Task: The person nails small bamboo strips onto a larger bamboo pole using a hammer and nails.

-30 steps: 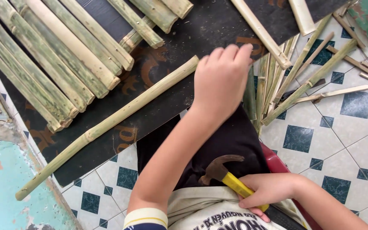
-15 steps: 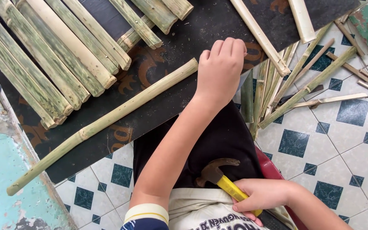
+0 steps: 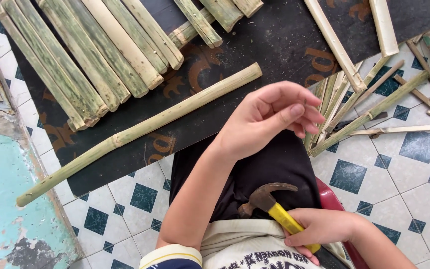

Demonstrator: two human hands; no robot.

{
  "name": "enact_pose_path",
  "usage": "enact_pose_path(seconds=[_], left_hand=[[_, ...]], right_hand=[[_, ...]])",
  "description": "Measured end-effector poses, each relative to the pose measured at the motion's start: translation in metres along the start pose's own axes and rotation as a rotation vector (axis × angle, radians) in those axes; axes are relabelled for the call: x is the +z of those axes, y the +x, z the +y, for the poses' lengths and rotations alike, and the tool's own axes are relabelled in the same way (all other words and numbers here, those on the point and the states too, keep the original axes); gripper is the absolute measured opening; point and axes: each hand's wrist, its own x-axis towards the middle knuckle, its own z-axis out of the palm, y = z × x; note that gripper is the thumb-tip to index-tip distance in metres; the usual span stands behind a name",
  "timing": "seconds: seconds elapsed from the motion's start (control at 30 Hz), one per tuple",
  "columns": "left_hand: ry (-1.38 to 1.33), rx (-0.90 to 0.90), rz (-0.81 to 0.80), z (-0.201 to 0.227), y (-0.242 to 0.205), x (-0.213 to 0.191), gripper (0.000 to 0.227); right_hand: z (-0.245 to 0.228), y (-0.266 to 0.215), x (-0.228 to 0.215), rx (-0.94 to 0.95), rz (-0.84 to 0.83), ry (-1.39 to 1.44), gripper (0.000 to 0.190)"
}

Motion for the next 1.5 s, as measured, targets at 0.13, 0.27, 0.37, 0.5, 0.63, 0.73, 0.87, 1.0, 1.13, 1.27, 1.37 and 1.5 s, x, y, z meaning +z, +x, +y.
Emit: enact_pose_path(seconds=[0.13, 0.27, 0.37, 0.5, 0.63, 0.73, 0.87, 1.0, 1.13, 1.27, 1.37, 1.5], left_hand=[[0.005, 0.025, -0.031, 0.004, -0.016, -0.005, 0.019], [-0.131, 0.024, -0.018, 0.005, -0.032, -0.012, 0.022], [-0.148, 0.006, 0.011, 0.007, -0.039, -0.016, 0.023], [-0.164, 0.016, 0.013, 0.009, -0.046, -0.024, 0.025], [-0.189, 0.070, 0.021, 0.014, -0.050, -0.030, 0.012], [-0.170, 0.096, 0.071, 0.014, -0.051, -0.036, 0.010], [-0.103, 0.088, 0.165, 0.006, -0.050, -0.051, 0.021], [0.088, 0.067, 0.296, 0.006, -0.046, -0.054, 0.024], [0.199, 0.098, 0.342, 0.002, -0.041, -0.057, 0.018], [0.313, 0.098, 0.383, 0.002, -0.037, -0.058, 0.016], [0.575, 0.122, 0.497, 0.008, -0.031, -0.051, 0.015], [0.882, 0.218, 0.616, 0.014, -0.022, -0.042, 0.014]], right_hand=[[0.004, 0.003, -0.002, -0.003, 0.007, 0.016, 0.016], [0.005, 0.004, -0.002, 0.037, -0.008, 0.061, 0.016], [0.009, 0.006, -0.004, 0.035, -0.020, 0.076, 0.017], [0.009, 0.007, -0.005, 0.053, -0.008, 0.091, 0.014], [0.011, 0.009, -0.007, 0.057, 0.002, 0.133, 0.017], [0.014, 0.011, -0.007, 0.051, 0.018, 0.107, 0.017], [0.017, 0.012, -0.010, 0.041, -0.002, 0.131, 0.016], [0.020, 0.013, -0.011, 0.030, -0.011, 0.150, 0.016], [0.021, 0.014, -0.011, 0.025, -0.026, 0.143, 0.017], [0.023, 0.016, -0.013, 0.043, -0.028, 0.162, 0.014], [0.022, 0.015, -0.011, 0.030, -0.027, 0.158, 0.014], [0.020, 0.014, -0.011, 0.040, -0.019, 0.142, 0.014]])
